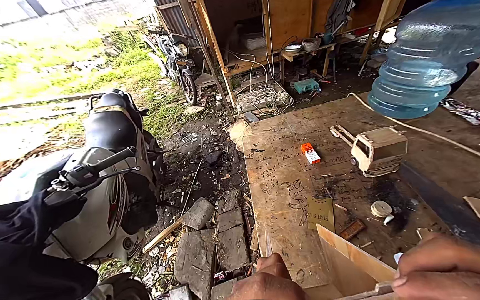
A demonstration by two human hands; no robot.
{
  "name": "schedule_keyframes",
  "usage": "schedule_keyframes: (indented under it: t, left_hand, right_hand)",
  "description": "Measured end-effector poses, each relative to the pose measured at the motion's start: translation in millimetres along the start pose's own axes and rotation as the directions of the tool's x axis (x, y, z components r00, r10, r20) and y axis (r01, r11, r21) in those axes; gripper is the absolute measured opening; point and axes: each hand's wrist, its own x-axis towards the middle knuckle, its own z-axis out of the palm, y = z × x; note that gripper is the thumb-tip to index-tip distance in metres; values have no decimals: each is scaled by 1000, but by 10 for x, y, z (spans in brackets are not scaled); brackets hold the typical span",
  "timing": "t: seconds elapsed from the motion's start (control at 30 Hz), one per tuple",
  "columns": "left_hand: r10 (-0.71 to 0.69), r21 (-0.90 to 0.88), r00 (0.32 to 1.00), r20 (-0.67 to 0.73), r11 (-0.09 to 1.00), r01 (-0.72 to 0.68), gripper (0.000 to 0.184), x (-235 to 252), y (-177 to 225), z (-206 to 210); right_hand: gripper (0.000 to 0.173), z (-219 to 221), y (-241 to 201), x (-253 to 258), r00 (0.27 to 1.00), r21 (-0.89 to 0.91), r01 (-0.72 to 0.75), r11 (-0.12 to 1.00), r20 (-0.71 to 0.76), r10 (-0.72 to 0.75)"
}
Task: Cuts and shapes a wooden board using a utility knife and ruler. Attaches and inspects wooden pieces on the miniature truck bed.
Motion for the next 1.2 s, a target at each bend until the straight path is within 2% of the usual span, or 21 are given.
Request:
schedule_keyframes:
  t: [0.43, 0.53, 0.6, 0.7, 0.77, 0.83, 0.93, 1.0, 1.1, 1.2]
  left_hand:
    - [6, 17, 1000, 5, 1000, -6, 27, 27, -105, -11]
    - [-18, 84, 999, 32, 996, 15, 29, 47, -140, -58]
    - [-65, 229, 996, 63, 972, 49, 40, 78, -124, -125]
    - [-174, 493, 974, 143, 866, 82, 58, 198, -93, -234]
    - [-188, 630, 949, 252, 776, -14, 51, 334, -207, -353]
    - [-118, 715, 927, 356, 674, -189, 35, 480, -471, -499]
    - [-15, 755, 861, 509, 487, -439, 26, 798, -894, -722]
    - [-30, 742, 799, 601, 392, -544, 28, 1060, -1041, -815]
    - [-145, 759, 752, 643, 255, -599, 32, 1355, -1187, -865]
    - [-242, 798, 761, 602, 135, -588, 19, 1470, -1353, -865]
  right_hand:
    - [16, 145, 131, -30, 997, -10, -22, 1000, -77, 21]
    - [15, 177, 235, -63, 996, 46, -47, 998, -78, 50]
    - [17, 174, 313, -97, 992, 88, -82, 993, -87, 89]
    - [18, 143, 428, -162, 985, 115, -138, 984, -92, 149]
    - [18, 133, 508, -216, 978, 110, -178, 978, -87, 188]
    - [19, 161, 610, -284, 969, 101, -218, 971, -91, 228]
    - [20, 304, 801, -410, 935, 107, -327, 939, -109, 338]
    - [21, 471, 957, -526, 897, 106, -409, 906, -138, 421]
    - [21, 789, 1172, -751, 824, 124, -521, 844, -183, 536]
    - [21, 1099, 1331, -956, 748, 135, -618, 774, -200, 633]
